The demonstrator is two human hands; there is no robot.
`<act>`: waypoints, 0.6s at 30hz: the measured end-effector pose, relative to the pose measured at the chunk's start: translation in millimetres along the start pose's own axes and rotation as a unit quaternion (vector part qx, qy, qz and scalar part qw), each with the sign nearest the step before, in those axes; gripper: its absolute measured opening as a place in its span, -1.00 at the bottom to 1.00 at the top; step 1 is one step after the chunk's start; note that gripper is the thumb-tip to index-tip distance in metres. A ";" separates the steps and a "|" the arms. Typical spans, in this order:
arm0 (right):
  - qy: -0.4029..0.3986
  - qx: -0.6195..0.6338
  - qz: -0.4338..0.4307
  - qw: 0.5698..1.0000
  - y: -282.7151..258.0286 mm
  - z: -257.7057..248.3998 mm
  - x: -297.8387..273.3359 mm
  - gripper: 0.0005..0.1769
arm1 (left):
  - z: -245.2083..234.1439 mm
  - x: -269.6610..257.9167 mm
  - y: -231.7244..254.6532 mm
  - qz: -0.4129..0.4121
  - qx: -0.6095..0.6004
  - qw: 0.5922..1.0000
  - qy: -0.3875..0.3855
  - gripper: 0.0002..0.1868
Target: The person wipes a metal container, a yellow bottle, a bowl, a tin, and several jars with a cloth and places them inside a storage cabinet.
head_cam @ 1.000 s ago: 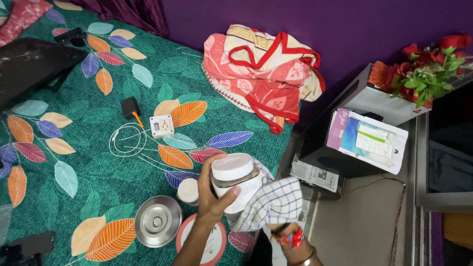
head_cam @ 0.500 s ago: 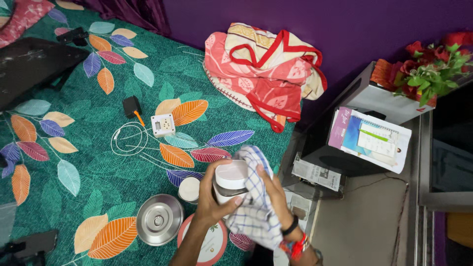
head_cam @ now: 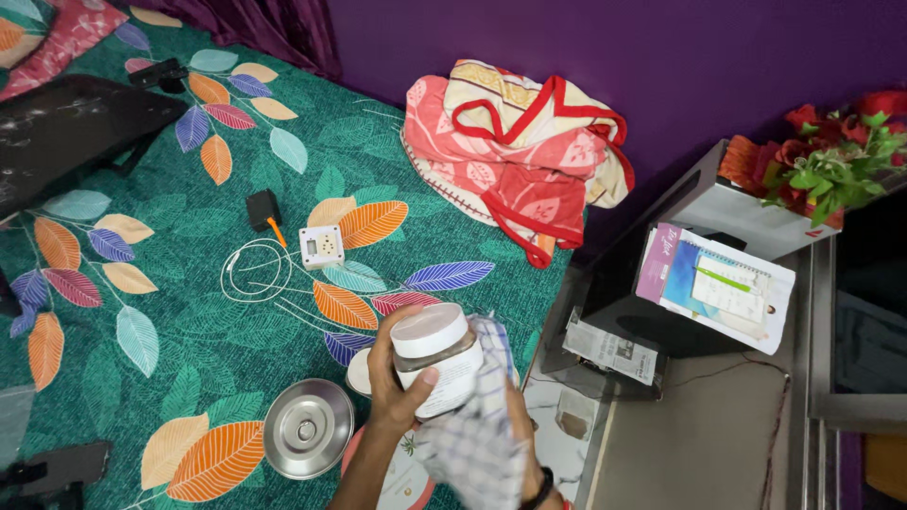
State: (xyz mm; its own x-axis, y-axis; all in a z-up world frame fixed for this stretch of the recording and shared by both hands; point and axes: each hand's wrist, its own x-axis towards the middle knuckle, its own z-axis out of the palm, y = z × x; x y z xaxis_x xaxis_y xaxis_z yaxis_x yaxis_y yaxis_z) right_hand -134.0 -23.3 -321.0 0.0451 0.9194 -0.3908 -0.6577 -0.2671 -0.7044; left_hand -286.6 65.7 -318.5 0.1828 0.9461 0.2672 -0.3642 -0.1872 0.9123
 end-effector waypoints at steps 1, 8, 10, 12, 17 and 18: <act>0.045 -0.045 -0.018 0.998 -2.3 5.5 -3.0 -0.33 | -2.3 2.9 1.1 0.000 -0.001 1.000 0.000 -0.16; -0.020 -0.081 -0.102 0.991 -27.6 11.8 15.5 -0.31 | 1.4 1.9 8.7 -0.021 0.068 0.992 -0.102 -0.15; -0.012 -0.020 -0.064 0.998 -27.0 0.0 34.9 -0.32 | 2.3 2.5 9.1 -0.013 0.060 0.992 -0.106 -0.14; -0.005 0.039 -0.024 0.999 -25.5 -18.7 35.3 -0.34 | 1.3 5.5 7.7 0.029 0.054 0.992 -0.112 -0.12; -0.079 0.064 -0.012 0.995 -13.9 -35.6 28.5 -0.35 | 1.7 10.1 2.2 0.048 0.026 0.994 -0.096 -0.09; -0.086 0.080 0.001 0.993 -8.4 -32.3 25.1 -0.35 | 1.3 12.3 1.9 0.056 0.027 0.994 -0.087 -0.08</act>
State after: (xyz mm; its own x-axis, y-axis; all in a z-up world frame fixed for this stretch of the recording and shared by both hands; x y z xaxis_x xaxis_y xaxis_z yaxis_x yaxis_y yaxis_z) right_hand -103.1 -7.3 -344.0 -0.0762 0.9584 -0.2750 -0.7690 -0.2321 -0.5956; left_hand -283.9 76.6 -313.0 0.3007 0.8591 0.4142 -0.3422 -0.3082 0.8876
